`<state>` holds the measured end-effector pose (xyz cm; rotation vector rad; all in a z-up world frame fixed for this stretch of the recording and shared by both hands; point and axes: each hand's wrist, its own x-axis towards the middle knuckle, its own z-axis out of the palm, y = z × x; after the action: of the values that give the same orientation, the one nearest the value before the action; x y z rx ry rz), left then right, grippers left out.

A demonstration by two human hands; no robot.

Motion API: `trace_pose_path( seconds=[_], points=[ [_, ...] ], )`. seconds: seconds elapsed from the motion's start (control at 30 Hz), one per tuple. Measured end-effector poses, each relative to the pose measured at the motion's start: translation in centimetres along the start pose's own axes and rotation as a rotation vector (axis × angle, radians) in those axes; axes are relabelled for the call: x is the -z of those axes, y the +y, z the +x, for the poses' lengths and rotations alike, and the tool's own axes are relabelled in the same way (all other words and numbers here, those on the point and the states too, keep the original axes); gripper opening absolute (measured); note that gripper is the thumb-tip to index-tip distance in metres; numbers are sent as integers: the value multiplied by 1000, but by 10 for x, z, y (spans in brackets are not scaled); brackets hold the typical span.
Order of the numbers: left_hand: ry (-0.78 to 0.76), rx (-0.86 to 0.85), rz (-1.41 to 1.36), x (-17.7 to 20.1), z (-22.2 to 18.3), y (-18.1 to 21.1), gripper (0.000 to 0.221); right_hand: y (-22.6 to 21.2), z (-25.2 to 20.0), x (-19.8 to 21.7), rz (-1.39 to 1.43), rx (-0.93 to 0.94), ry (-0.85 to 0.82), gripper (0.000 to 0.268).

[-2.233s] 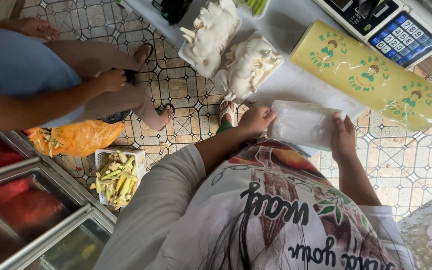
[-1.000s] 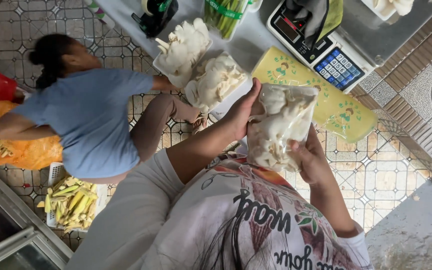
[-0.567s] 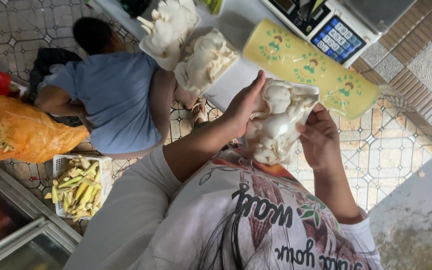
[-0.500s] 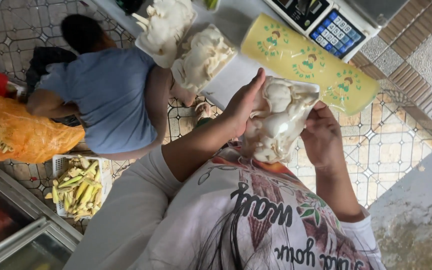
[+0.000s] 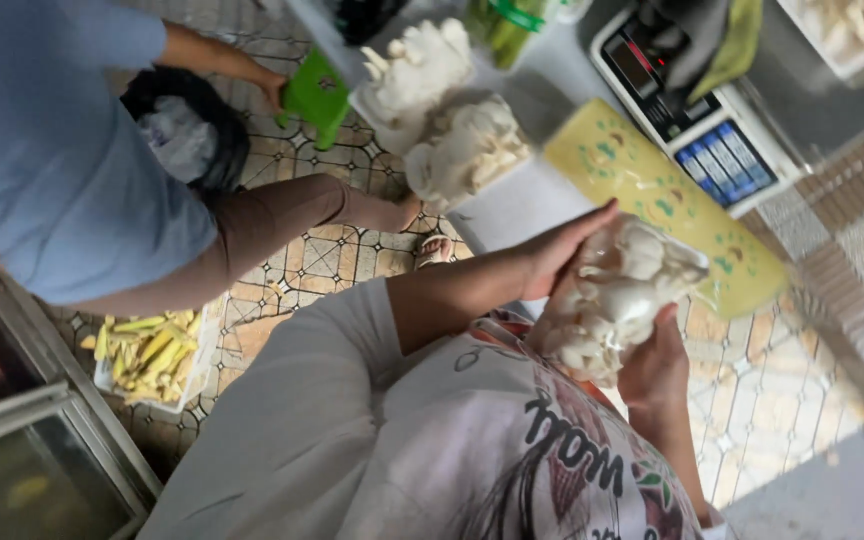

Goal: Packaging oyster mushrooms into plastic bags and sealing them with a tape dispenser.

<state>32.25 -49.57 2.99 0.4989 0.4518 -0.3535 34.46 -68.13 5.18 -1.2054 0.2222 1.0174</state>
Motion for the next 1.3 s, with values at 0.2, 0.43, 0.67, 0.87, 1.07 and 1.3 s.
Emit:
trace_pose_path(
  seconds=[0.2, 0.43, 0.67, 0.87, 1.07, 1.3],
  points=[
    [364, 69, 75, -24, -38, 24, 113, -13, 5, -23, -117, 53, -73, 85],
    [327, 8, 156, -15, -71, 44, 111, -54, 63, -30, -145, 327, -439, 75],
    [55, -205, -216, 85, -38, 43, 76, -43, 128, -69, -79, 29, -354, 48],
    [282, -210, 293, 142, -139, 134, 96, -74, 173, -168, 91, 107, -213, 36],
    [83, -670, -387, 234, -157, 223, 55, -78, 231, -356, 273, 344, 32, 25],
    [535, -740, -524, 309, -210, 343, 58, -51, 355, -446, -154, 186, -44, 44]
  ],
)
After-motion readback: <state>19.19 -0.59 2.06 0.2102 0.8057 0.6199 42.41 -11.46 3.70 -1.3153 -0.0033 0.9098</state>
